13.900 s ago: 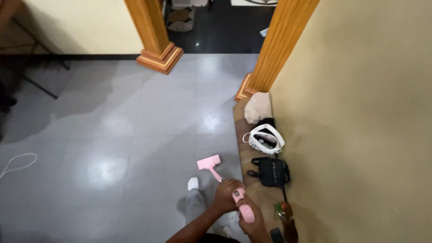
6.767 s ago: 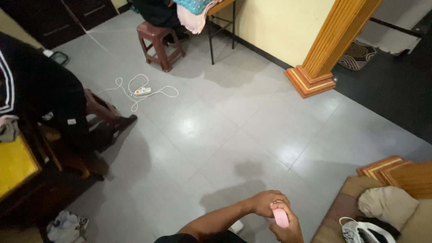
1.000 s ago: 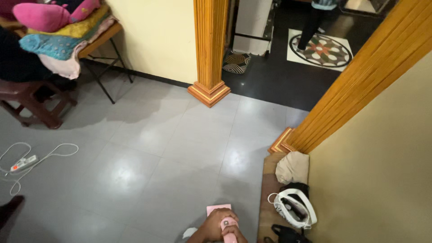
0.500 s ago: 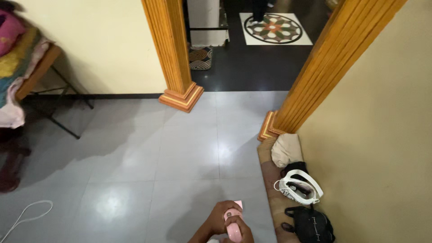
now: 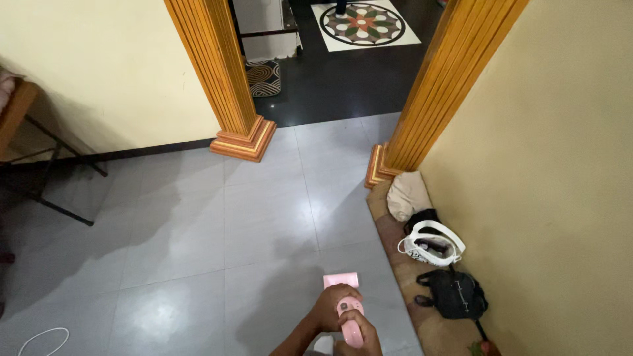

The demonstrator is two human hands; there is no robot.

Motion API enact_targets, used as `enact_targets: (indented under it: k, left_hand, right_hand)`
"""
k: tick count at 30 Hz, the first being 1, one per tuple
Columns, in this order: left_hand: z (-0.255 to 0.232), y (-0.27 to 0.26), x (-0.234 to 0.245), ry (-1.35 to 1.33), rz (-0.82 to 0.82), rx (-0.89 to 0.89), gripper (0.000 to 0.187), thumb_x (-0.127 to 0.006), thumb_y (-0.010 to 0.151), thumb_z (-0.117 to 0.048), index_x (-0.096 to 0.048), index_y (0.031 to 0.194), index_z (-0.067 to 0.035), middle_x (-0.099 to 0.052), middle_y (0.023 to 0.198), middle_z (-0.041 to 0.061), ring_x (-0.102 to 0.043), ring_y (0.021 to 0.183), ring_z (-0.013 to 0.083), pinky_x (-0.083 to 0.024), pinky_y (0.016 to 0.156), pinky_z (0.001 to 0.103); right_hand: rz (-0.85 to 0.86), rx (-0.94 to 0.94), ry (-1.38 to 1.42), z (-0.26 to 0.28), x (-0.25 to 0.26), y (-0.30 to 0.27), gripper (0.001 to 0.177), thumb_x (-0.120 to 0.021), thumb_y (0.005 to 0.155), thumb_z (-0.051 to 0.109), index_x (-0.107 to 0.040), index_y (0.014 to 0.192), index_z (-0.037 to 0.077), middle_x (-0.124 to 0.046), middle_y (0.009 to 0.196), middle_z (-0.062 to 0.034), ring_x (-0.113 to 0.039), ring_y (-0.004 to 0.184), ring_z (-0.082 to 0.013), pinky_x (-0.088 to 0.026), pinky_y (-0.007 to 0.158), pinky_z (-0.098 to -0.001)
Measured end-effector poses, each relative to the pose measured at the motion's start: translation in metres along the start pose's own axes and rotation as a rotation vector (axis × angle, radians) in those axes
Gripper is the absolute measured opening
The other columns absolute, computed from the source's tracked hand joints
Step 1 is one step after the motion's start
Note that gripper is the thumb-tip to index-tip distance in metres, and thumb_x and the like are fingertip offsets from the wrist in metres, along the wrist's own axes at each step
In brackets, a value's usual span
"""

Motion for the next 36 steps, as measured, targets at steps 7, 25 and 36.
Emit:
enact_targets:
  k: [7,25,36]
  left_hand:
    - [-0.005,-0.048,-0.015,0.001,-0.134,-0.01,0.037,-0.079,0.07,-0.03,-0.067,0.097,-0.009,-0.073,0.097,0.011,-0.071,0.093,0.0315,-0.055,0.087,0.042]
    - [-0.033,-0.149,-0.231,0.058,0.395,-0.253,0.026,-0.068,0.083,-0.034,-0.067,0.1,-0.014,-0.068,0.103,0.005,-0.065,0.107,0.0279,-0.051,0.099,0.041]
    - [-0.013,-0.081,-0.207,-0.165,0.28,-0.055,0.034,-0.075,0.086,-0.041,-0.069,0.096,-0.008,-0.071,0.097,0.011,-0.069,0.097,0.03,-0.054,0.088,0.044]
  right_hand:
    - [-0.003,-0.183,-0.05,-0.024,-0.013,-0.048,0.038,-0.067,0.059,-0.01,-0.066,0.093,0.008,-0.072,0.095,-0.007,-0.068,0.088,-0.0141,-0.05,0.08,-0.0259]
    - [-0.121,-0.127,-0.071,-0.067,0.031,-0.203,0.033,-0.063,0.065,-0.008,-0.07,0.094,0.007,-0.073,0.1,-0.0071,-0.068,0.095,-0.015,-0.048,0.087,-0.0259]
    - [-0.138,-0.098,-0.057,-0.047,0.099,-0.16,0.029,-0.064,0.069,-0.006,-0.072,0.094,0.006,-0.075,0.101,-0.0085,-0.069,0.098,-0.0173,-0.048,0.09,-0.0274]
Point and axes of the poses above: each hand's wrist, its own y-axis towards the middle knuckle, its own x-axis out of the back of the hand, z = x × y, the point moved 10 cm from there along y, towards the middle knuckle
